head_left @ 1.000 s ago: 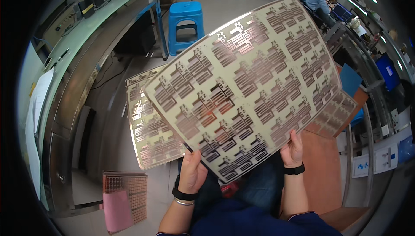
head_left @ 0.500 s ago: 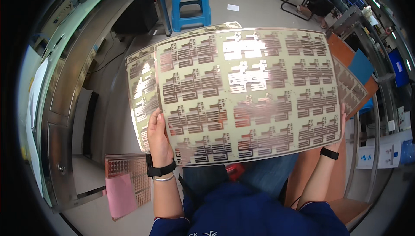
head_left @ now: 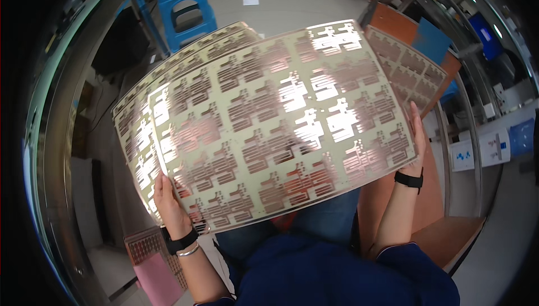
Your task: Manually inspecting large circuit board panels and placing them into a storage rack.
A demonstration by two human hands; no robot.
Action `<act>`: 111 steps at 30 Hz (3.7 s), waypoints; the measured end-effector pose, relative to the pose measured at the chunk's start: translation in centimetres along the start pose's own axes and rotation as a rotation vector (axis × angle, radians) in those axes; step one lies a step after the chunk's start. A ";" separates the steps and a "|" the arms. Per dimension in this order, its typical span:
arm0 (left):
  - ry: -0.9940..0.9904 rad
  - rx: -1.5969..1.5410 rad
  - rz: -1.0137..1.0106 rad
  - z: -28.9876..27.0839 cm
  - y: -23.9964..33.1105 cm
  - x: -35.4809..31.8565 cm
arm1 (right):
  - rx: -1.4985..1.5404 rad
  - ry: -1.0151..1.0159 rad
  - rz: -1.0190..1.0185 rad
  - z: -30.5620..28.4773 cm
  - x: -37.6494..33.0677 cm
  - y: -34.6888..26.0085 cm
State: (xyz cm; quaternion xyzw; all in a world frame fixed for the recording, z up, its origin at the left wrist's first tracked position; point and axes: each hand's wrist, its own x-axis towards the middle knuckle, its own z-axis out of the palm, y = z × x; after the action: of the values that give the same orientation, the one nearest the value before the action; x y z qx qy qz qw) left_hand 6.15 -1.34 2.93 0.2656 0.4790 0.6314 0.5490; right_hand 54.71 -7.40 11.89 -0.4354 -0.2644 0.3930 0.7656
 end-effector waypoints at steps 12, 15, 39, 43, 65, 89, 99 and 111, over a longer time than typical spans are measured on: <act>0.010 0.042 0.002 0.3 1.0 -0.2 | -0.134 -0.060 -0.052 -0.6 -0.8 -1.5; 0.022 -0.066 -0.007 0.0 1.8 -0.5 | -0.337 -0.232 -0.047 -2.8 -0.1 -2.5; -0.106 -0.307 0.069 4.5 7.6 -1.1 | 0.747 -0.417 0.119 1.5 -1.3 4.3; -0.200 -0.402 -0.019 3.2 6.9 -1.7 | 0.801 -0.427 0.197 0.5 -1.7 3.9; -0.466 -0.447 -0.041 10.2 1.7 -7.7 | 0.626 -0.534 0.178 4.3 -4.6 9.4; -0.509 -0.697 -0.412 4.1 -0.6 -5.3 | 0.482 -0.425 0.149 1.8 -0.7 5.4; -0.346 -0.815 -0.409 6.0 -2.3 -9.0 | 0.648 -0.308 0.256 5.0 -4.7 9.7; -0.206 -0.405 -0.157 6.2 1.9 -5.1 | 0.730 -0.702 0.237 -5.6 5.1 1.3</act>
State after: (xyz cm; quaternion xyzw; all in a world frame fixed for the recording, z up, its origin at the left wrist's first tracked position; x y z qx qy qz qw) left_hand 11.99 -4.07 8.06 0.1751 0.3031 0.6396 0.6844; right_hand 61.26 -5.30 8.33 -0.0087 -0.2999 0.6658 0.6832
